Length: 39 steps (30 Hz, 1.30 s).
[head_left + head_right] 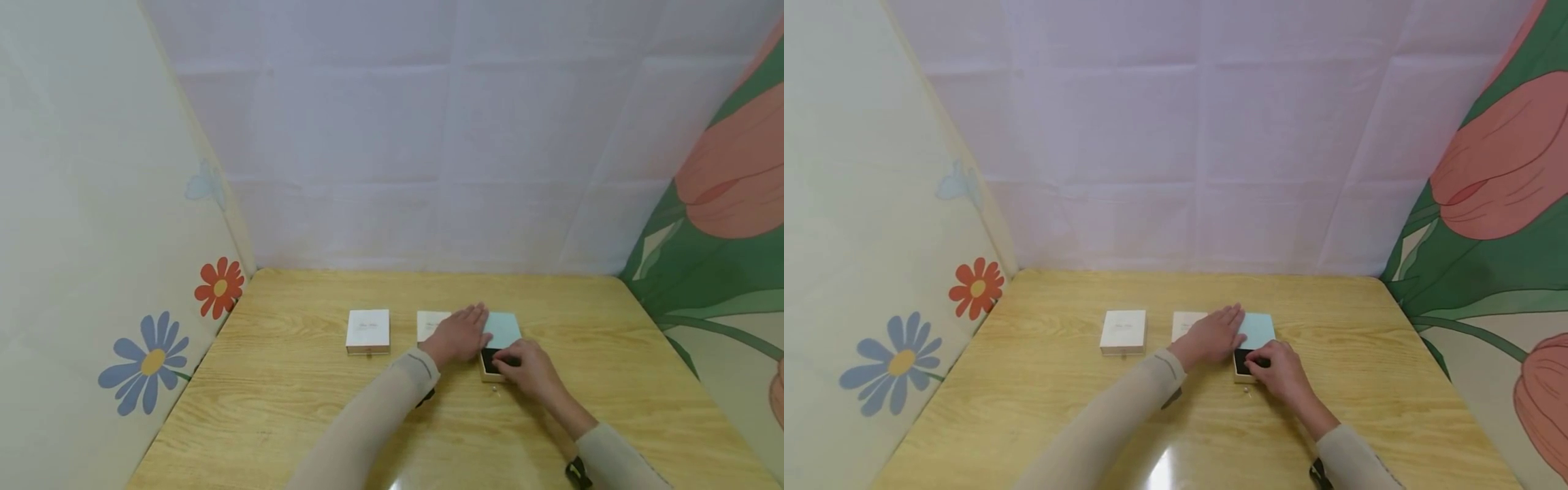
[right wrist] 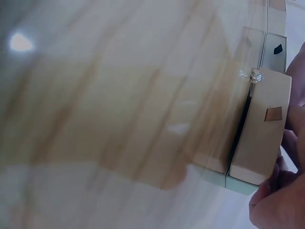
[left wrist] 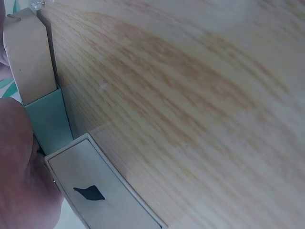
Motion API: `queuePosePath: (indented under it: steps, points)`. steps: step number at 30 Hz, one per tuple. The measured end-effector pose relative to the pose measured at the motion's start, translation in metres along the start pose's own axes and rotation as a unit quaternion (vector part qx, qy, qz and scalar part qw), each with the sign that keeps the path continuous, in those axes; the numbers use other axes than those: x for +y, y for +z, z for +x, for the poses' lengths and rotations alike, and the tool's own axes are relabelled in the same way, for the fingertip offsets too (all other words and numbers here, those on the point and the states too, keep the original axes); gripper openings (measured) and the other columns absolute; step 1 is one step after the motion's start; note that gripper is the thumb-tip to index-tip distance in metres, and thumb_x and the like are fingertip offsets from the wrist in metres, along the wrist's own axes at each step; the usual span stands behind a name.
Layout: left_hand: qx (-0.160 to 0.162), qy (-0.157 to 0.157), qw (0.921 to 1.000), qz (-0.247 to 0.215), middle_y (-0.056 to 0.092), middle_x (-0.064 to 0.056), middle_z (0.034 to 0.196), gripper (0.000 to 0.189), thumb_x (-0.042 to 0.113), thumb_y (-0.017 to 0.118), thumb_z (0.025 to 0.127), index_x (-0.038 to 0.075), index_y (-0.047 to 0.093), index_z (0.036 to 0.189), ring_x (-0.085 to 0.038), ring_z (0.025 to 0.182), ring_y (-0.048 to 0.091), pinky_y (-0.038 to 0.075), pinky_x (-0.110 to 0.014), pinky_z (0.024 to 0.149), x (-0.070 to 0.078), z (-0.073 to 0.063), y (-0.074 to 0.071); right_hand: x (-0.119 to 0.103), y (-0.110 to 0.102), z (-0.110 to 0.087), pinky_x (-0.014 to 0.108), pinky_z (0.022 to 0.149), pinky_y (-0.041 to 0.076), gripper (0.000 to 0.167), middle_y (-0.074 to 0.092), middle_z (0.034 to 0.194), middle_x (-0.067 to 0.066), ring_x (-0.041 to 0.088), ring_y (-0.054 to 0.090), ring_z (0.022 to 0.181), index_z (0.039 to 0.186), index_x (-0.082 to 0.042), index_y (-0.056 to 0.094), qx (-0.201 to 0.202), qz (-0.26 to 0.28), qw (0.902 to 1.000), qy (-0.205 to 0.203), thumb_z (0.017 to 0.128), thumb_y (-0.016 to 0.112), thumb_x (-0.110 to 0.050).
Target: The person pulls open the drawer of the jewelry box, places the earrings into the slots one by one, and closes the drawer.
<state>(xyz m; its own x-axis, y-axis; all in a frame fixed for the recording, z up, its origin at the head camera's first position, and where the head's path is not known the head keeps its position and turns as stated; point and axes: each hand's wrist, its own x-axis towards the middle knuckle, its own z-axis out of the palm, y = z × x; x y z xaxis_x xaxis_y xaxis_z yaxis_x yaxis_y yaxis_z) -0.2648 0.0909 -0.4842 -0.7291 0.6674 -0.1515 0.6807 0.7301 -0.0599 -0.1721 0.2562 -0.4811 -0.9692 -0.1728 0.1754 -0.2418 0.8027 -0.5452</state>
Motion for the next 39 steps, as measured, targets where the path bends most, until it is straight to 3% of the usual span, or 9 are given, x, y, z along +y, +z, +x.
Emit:
queuePosePath:
  steps: [13, 21, 28, 39]
  points:
    - [-0.004, 0.001, 1.0, 0.008, 0.011, -0.002, 0.171, 0.065, 0.049, 0.014, 0.11, 0.012, 0.013, 0.164, -0.017, 0.156, 0.017, 0.017, -0.026, 0.125, 0.001, -0.002, -0.001, 0.002, -0.001, 0.002, 0.037, 0.071, 0.049, 0.005, 0.066, 0.084, 0.002, 0.018, 0.058, 0.08, 0.089, -0.01, 0.08, -0.017, -0.017, 0.9997, -0.008, 0.084, 0.08, -0.009]
    - [-0.002, 0.002, 0.9999, 0.015, 0.011, -0.002, 0.171, 0.065, 0.049, 0.014, 0.11, 0.012, 0.013, 0.164, -0.018, 0.156, 0.017, 0.017, -0.027, 0.126, 0.001, -0.002, -0.001, 0.002, -0.004, 0.004, 0.031, 0.062, 0.042, 0.008, 0.06, 0.082, 0.001, 0.014, 0.05, 0.073, 0.091, -0.011, 0.082, -0.049, -0.045, 0.9977, 0.012, 0.085, 0.08, -0.016]
    - [0.005, 0.0, 0.9999, 0.014, 0.013, -0.002, 0.17, 0.064, 0.049, 0.015, 0.11, 0.013, 0.014, 0.164, -0.018, 0.155, 0.018, 0.018, -0.027, 0.125, 0.0, -0.001, 0.0, 0.001, -0.005, 0.005, 0.03, 0.061, 0.041, 0.009, 0.06, 0.081, 0.0, 0.013, 0.05, 0.071, 0.091, -0.011, 0.082, -0.047, -0.058, 0.9972, 0.009, 0.084, 0.081, -0.017]
    - [0.004, -0.001, 0.9996, 0.027, 0.011, -0.002, 0.171, 0.064, 0.049, 0.014, 0.11, 0.012, 0.013, 0.164, -0.018, 0.156, 0.016, 0.018, -0.028, 0.126, 0.001, 0.002, -0.001, -0.002, -0.01, -0.003, 0.033, 0.065, 0.046, 0.018, 0.065, 0.089, 0.005, 0.016, 0.055, 0.079, 0.102, -0.008, 0.08, -0.021, -0.024, 0.9992, 0.022, 0.087, 0.079, -0.019]
